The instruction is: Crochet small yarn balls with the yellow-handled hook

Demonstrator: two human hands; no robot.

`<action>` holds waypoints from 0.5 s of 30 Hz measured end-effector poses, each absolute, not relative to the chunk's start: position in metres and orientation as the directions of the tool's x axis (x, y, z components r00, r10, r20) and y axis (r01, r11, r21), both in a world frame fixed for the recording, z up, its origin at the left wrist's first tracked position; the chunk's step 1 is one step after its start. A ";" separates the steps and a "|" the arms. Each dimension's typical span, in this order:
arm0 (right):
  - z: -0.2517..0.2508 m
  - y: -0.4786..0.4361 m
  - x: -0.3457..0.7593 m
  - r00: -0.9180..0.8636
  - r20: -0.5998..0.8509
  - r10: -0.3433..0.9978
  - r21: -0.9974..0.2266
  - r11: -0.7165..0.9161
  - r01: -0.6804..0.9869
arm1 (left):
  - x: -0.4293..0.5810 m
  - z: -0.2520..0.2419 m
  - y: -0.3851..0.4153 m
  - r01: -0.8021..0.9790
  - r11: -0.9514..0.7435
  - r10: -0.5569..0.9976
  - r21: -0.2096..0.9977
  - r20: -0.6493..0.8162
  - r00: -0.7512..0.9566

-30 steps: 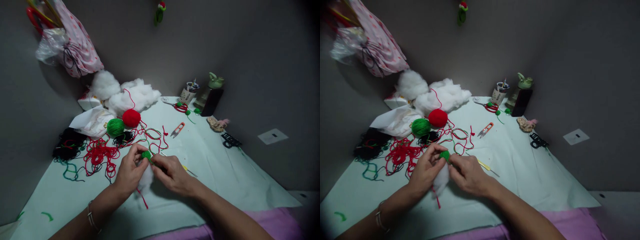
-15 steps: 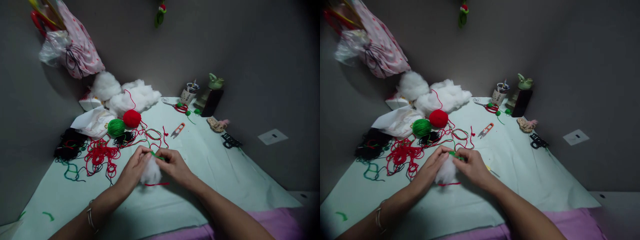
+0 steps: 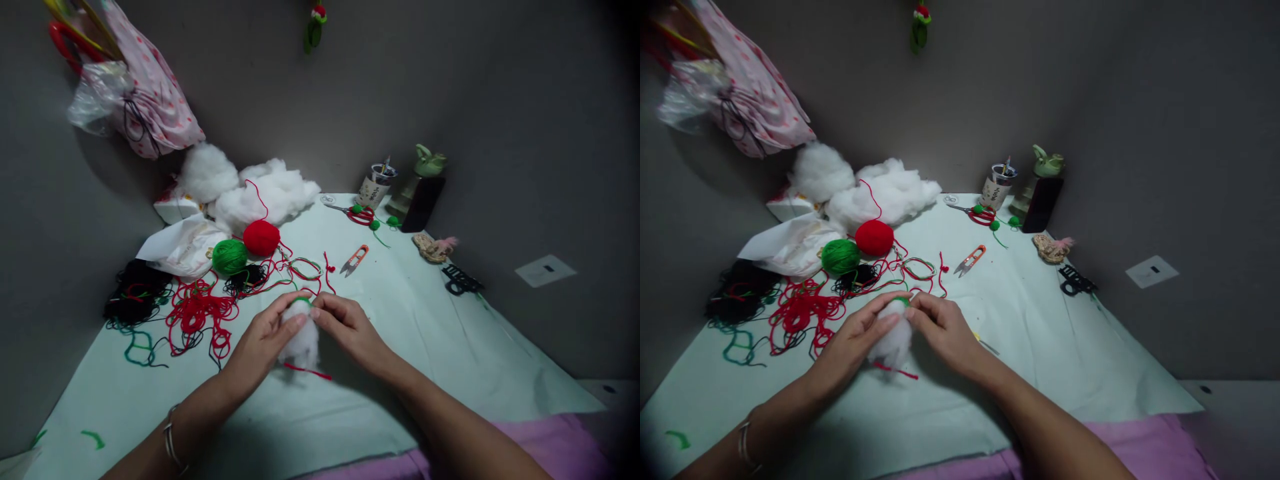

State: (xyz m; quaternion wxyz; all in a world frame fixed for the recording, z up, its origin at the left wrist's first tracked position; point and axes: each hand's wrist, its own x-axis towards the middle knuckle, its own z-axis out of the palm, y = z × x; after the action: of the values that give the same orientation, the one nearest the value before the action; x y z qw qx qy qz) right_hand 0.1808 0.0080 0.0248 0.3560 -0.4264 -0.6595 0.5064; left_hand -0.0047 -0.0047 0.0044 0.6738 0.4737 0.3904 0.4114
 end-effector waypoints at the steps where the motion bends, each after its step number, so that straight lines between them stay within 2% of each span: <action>1: 0.024 0.008 0.181 -0.384 0.042 0.922 -0.966 0.135 0.219 | -0.005 0.005 -0.004 -0.167 0.207 0.929 0.964 -0.141 0.341; 6: 0.021 0.004 0.179 -0.429 0.031 0.903 -0.903 0.209 0.375 | -0.009 0.003 -0.001 -0.099 0.171 0.956 0.980 -0.141 0.255; 8: 0.020 0.000 0.177 -0.460 0.065 0.886 -0.854 0.288 0.433 | -0.008 0.003 0.000 -0.099 0.166 0.965 0.981 -0.140 0.224; 12: 0.015 -0.007 0.174 -0.579 0.175 0.797 -0.678 0.523 0.516 | -0.003 0.004 0.002 -0.129 0.169 0.975 0.977 -0.146 0.170; 15: 0.012 -0.006 0.173 -0.618 0.180 0.765 -0.634 0.571 0.522 | -0.001 0.002 0.003 -0.186 0.234 0.965 0.954 -0.204 0.165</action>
State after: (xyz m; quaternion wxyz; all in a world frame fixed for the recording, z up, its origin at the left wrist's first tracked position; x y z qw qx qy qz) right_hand 0.1732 -0.0059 0.0121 0.2236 -0.3754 -0.8575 0.2716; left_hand -0.0008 0.0035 0.0023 0.6357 0.4224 0.4613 0.4525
